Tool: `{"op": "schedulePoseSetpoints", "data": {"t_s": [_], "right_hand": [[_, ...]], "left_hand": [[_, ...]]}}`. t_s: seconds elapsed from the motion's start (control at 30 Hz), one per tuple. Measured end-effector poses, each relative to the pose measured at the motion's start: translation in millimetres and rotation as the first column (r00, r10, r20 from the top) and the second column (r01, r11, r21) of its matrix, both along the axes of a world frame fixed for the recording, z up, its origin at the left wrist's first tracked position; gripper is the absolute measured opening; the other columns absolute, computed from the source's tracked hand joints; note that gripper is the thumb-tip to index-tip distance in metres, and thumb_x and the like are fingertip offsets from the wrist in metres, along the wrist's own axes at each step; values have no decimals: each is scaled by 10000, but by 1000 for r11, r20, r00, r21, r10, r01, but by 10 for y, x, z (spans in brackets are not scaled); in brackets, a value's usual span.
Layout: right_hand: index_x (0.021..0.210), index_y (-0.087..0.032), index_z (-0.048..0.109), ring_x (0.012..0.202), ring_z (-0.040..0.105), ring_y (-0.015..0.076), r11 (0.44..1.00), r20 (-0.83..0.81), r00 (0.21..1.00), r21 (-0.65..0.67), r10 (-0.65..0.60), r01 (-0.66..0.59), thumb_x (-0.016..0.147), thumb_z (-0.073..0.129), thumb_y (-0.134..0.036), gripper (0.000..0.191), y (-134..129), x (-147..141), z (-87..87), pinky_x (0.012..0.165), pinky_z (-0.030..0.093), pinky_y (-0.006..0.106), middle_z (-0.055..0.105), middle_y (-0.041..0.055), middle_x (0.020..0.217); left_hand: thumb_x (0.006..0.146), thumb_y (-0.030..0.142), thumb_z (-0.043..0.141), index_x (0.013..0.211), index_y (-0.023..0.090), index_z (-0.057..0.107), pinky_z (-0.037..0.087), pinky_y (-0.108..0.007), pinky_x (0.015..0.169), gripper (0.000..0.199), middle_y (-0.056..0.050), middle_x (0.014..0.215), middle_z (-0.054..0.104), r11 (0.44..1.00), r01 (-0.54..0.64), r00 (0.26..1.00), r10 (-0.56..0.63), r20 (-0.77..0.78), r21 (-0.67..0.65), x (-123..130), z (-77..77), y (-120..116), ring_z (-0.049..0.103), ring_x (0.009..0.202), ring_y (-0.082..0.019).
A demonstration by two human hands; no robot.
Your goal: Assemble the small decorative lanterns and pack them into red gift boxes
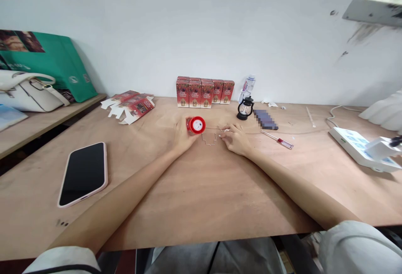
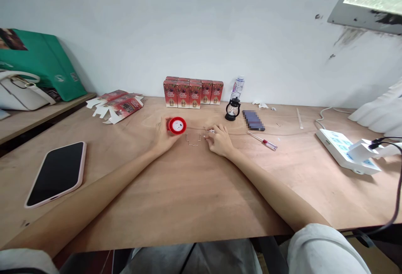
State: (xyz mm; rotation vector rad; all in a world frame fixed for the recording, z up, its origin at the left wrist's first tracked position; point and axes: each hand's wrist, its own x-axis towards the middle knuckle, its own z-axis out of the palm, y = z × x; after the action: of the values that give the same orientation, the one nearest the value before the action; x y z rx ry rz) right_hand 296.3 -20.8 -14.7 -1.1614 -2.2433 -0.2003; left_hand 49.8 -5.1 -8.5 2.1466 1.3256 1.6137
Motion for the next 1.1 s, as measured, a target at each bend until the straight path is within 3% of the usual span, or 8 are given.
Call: {"op": "schedulePoseSetpoints", "data": {"t_s": [0.1, 0.33, 0.5, 0.73, 0.97, 1.1], "right_hand": [[837, -212, 704, 993, 535, 249, 998, 26, 997, -3, 67, -67, 857, 564, -193, 143, -62, 20, -6, 855, 419, 417, 660, 81, 1096], [936, -248, 745, 1002, 521, 253, 1000, 77, 997, 11, 22, -22, 885, 570, -218, 185, -73, 40, -30, 852, 412, 414, 651, 77, 1143], [1035, -281, 733, 1066, 499, 260, 997, 229, 972, 56, 42, -56, 913, 513, -154, 282, -81, 22, -2, 868, 369, 422, 668, 58, 1168], [893, -207, 717, 1024, 527, 256, 982, 384, 923, 164, 26, -96, 941, 468, -137, 263, -59, -16, 28, 859, 364, 414, 715, 81, 993], [825, -157, 698, 972, 545, 264, 977, 400, 916, 202, -23, -63, 964, 461, -260, 294, -63, -1, 41, 827, 394, 403, 711, 117, 897], [822, -141, 704, 1038, 537, 285, 968, 470, 882, 235, -32, -91, 904, 469, -110, 251, -111, 4, 68, 843, 389, 419, 713, 132, 937]], "left_hand": [[647, 300, 799, 1055, 217, 447, 469, -452, 887, 545, -76, 1035, 642, 1000, 7, 1000, -7, -12, 6, -6, 2, 2, 632, 975, -259], [654, 291, 797, 1043, 215, 452, 464, -448, 880, 526, -71, 1025, 649, 1000, -8, 999, 9, -34, 2, 1, 26, -12, 636, 946, -250], [670, 284, 788, 1070, 219, 461, 444, -458, 919, 521, -75, 1069, 656, 1000, 4, 997, -2, -77, 20, 9, 26, -29, 631, 989, -254], [677, 281, 781, 1080, 228, 453, 427, -457, 939, 522, -83, 1109, 661, 999, 24, 991, -19, -129, 42, 13, 35, -46, 631, 1027, -267], [673, 277, 775, 1083, 232, 447, 417, -456, 942, 527, -88, 1123, 662, 998, 40, 986, -33, -164, 43, 12, 30, -44, 631, 1037, -276], [678, 271, 769, 1093, 230, 445, 418, -451, 937, 529, -90, 1139, 657, 998, 49, 980, -38, -194, 50, 5, 29, -53, 626, 1057, -282]]}}
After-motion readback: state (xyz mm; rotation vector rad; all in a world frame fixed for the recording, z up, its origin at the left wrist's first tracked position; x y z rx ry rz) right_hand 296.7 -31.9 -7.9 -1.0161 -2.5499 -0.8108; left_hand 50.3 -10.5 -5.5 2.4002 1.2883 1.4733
